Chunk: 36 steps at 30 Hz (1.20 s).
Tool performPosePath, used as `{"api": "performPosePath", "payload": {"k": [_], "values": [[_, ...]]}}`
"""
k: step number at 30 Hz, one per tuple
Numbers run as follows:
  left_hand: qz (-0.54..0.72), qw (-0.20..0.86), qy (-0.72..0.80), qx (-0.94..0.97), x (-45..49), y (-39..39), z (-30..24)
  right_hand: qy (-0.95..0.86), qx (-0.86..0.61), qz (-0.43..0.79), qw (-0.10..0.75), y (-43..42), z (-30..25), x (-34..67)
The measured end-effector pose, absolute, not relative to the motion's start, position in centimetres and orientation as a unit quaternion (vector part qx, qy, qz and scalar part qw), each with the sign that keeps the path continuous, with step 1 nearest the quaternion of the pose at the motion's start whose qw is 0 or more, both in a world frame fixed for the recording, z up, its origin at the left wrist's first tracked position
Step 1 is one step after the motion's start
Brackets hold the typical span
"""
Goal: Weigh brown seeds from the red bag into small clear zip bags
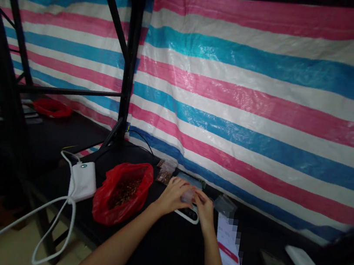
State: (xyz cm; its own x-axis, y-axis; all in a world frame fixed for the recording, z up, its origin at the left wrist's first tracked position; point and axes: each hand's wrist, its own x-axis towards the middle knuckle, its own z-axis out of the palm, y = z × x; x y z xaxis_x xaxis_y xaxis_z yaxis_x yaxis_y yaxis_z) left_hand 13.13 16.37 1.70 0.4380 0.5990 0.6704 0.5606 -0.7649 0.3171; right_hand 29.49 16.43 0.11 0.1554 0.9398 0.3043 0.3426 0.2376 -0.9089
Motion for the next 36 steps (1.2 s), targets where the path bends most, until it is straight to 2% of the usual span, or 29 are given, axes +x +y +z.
{"api": "performPosePath", "payload": {"k": [5, 7, 12, 18, 21, 25, 28, 30, 32, 36], "values": [[0.473, 0.066, 0.399, 0.783, 12.4, 17.2, 1.8, -0.583, -0.710, -0.049, 0.391, 14.0, 2.3, 31.6], [0.506, 0.089, 0.403, 0.757, 12.1, 17.6, 1.8, -0.576, -0.737, -0.102, 0.338, 13.5, 2.5, 32.6], [0.546, 0.168, 0.367, 0.734, 11.9, 18.2, 1.9, -0.622, -0.729, -0.036, 0.285, 13.7, 1.9, 34.6], [0.555, 0.193, 0.359, 0.725, 12.3, 18.7, 1.3, -0.594, -0.752, -0.123, 0.258, 14.0, 0.6, 34.3], [0.559, 0.196, 0.364, 0.719, 12.4, 18.8, 1.1, -0.591, -0.739, -0.173, 0.273, 13.9, 0.1, 33.8], [0.559, 0.208, 0.366, 0.715, 12.5, 18.6, 1.4, -0.583, -0.741, -0.152, 0.295, 14.1, 0.1, 33.6], [0.559, 0.229, 0.358, 0.712, 12.5, 18.4, 1.6, -0.564, -0.730, -0.069, 0.380, 14.6, 0.9, 33.3], [0.558, 0.242, 0.352, 0.711, 12.5, 18.3, 1.7, -0.574, -0.670, 0.031, 0.470, 15.0, 1.7, 32.8], [0.557, 0.255, 0.342, 0.713, 12.6, 18.2, 1.7, -0.611, -0.590, 0.104, 0.518, 15.3, 2.6, 32.2], [0.552, 0.276, 0.324, 0.717, 12.9, 18.0, 1.9, -0.713, -0.524, 0.078, 0.458, 15.5, 4.8, 30.8]]}}
